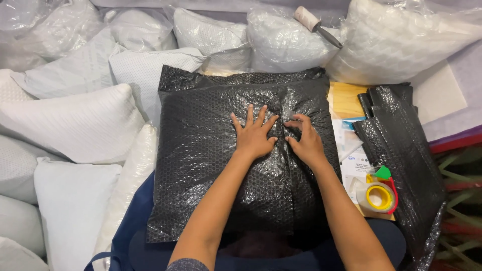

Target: Sealing a black bubble wrap package using a handheld tape dispenser and smoothing the tape by hand.

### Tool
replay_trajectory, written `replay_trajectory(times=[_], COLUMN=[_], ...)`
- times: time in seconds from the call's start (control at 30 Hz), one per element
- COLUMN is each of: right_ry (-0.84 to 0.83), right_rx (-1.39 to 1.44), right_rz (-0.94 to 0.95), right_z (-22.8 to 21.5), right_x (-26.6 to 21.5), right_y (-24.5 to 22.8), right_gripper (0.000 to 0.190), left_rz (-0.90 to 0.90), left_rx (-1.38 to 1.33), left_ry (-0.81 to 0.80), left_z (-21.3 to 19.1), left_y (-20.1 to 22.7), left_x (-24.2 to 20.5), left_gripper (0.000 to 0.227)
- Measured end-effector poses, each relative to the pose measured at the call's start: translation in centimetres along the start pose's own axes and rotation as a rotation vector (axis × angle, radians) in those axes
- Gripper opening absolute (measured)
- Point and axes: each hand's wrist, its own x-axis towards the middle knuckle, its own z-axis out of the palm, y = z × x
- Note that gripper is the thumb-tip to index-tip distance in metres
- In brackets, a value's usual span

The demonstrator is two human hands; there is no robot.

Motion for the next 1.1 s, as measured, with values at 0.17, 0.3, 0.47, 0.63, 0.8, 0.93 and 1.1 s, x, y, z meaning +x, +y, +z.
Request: replay_trajectory(times=[0.17, 0.3, 0.47, 0.63, 0.8, 0.93, 1.1], right_ry=[0.000, 0.082, 0.269, 0.453, 0.285, 0.221, 0.166], right_rx=[0.046, 0.176, 0.270, 0.042, 0.207, 0.288, 0.227], right_rz=[0.094, 0.127, 0.138, 0.014, 0.324, 0.394, 0.443], right_z=[-0.8, -1.4, 0.3, 1.1, 2.2, 2.4, 2.9], right_x=[-0.1, -0.2, 0.7, 0.8, 1.1, 1.6, 1.9], right_y=[-1.0, -2.5, 0.5, 1.3, 0.9, -0.1, -0.3], right_gripper=[0.065, 0.053, 0.022, 0.006, 0.004, 0.004, 0.007], left_rz=[-0.022, -0.047, -0.048, -0.044, -0.049, -0.052, -0.062], left_rx=[-0.088, -0.070, -0.060, -0.083, -0.093, -0.100, -0.097], left_ry=[-0.017, -0.003, 0.035, 0.047, 0.050, 0.056, 0.035], left_z=[-0.1, 0.3, 0.7, 1.2, 1.1, 1.2, 1.1], left_y=[-0.2, -0.2, -0.3, -0.6, -0.6, -0.5, -0.6], left_x=[0.3, 0.3, 0.3, 0.5, 0.4, 0.5, 0.5], left_gripper=[0.069, 0.070, 0.070, 0.070, 0.071, 0.071, 0.072])
